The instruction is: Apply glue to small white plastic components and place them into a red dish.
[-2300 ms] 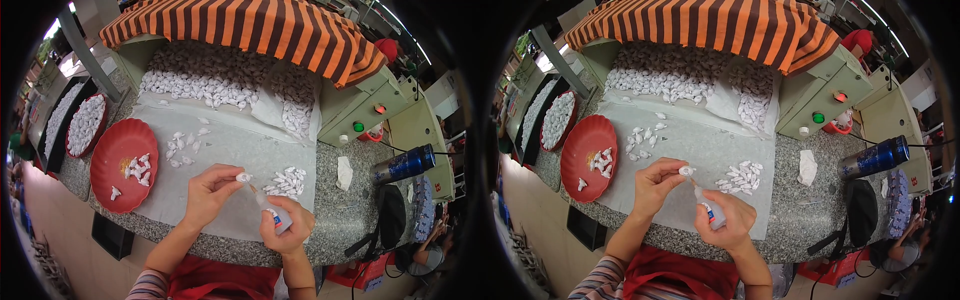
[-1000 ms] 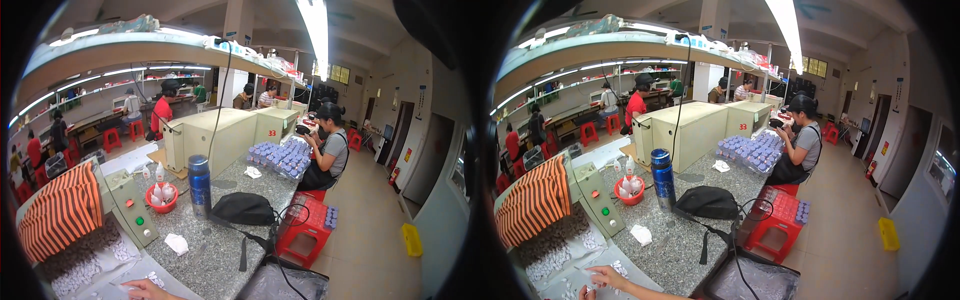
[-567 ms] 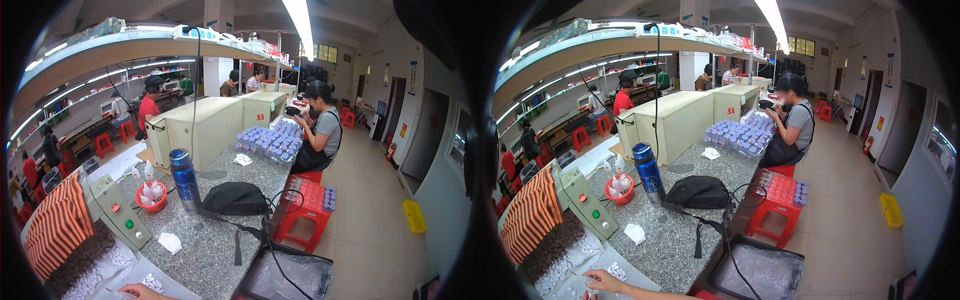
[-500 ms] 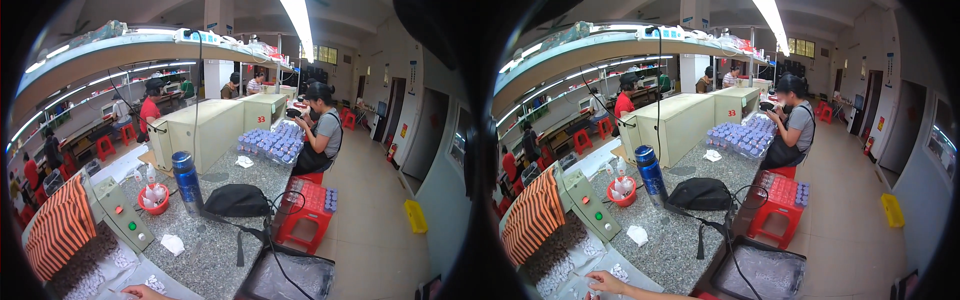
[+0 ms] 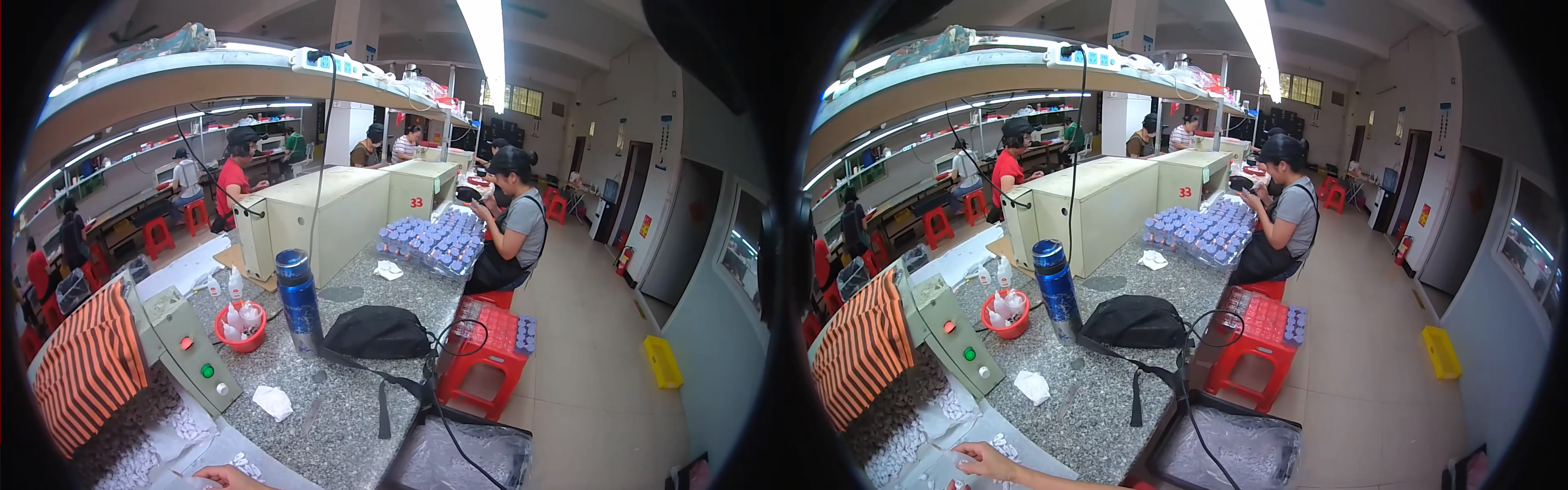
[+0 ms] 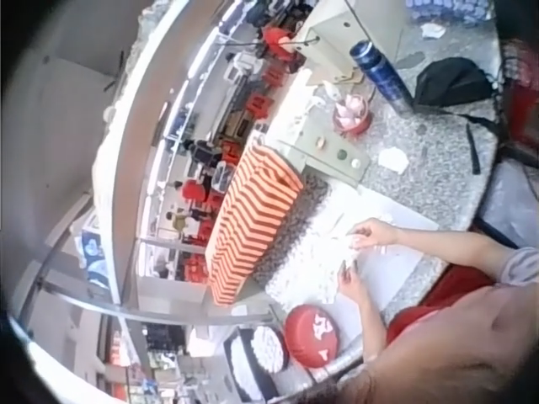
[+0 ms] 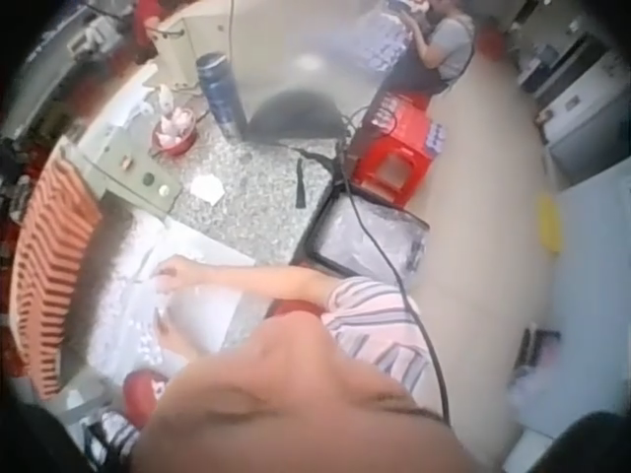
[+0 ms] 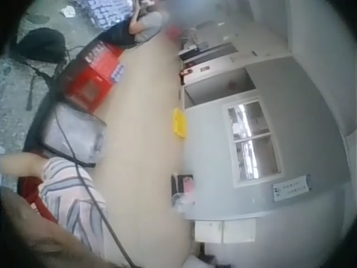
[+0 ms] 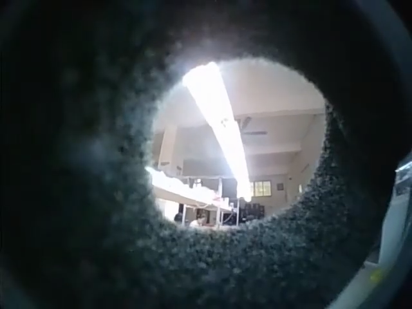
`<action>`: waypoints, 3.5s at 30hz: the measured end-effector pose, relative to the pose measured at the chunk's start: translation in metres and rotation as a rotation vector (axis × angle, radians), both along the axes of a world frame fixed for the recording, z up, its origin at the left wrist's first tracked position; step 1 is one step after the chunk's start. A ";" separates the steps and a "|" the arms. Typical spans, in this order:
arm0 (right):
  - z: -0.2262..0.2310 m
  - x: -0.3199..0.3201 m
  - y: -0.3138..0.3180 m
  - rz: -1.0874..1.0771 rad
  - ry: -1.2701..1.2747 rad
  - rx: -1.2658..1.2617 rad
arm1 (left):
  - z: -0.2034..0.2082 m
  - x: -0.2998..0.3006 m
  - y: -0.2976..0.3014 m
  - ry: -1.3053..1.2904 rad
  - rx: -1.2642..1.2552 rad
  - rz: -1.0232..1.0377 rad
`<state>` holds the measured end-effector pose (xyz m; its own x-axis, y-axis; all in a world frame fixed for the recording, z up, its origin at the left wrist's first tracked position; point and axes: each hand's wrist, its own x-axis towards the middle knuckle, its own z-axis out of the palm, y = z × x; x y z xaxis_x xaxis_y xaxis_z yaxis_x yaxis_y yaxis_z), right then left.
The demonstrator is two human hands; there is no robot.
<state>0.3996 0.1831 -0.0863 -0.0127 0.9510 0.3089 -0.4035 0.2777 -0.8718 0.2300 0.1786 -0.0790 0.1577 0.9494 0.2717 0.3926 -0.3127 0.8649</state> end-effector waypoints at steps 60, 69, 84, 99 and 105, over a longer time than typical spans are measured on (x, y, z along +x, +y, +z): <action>0.037 0.010 -0.029 -0.017 -0.044 -0.073 | 0.046 0.000 -0.002 -0.380 -0.221 -0.056; 0.045 0.010 -0.039 -0.086 0.024 -0.057 | 0.041 0.008 -0.011 -0.360 -0.193 -0.067; 0.067 -0.013 -0.057 -0.643 -0.670 0.456 | 0.034 0.005 -0.005 -0.859 -0.318 -0.103; 0.063 -0.024 -0.058 -0.541 -0.786 0.408 | 0.030 0.000 -0.011 -0.872 -0.279 -0.134; 0.064 -0.024 -0.057 -0.552 -0.769 0.404 | 0.030 0.000 -0.009 -0.869 -0.279 -0.132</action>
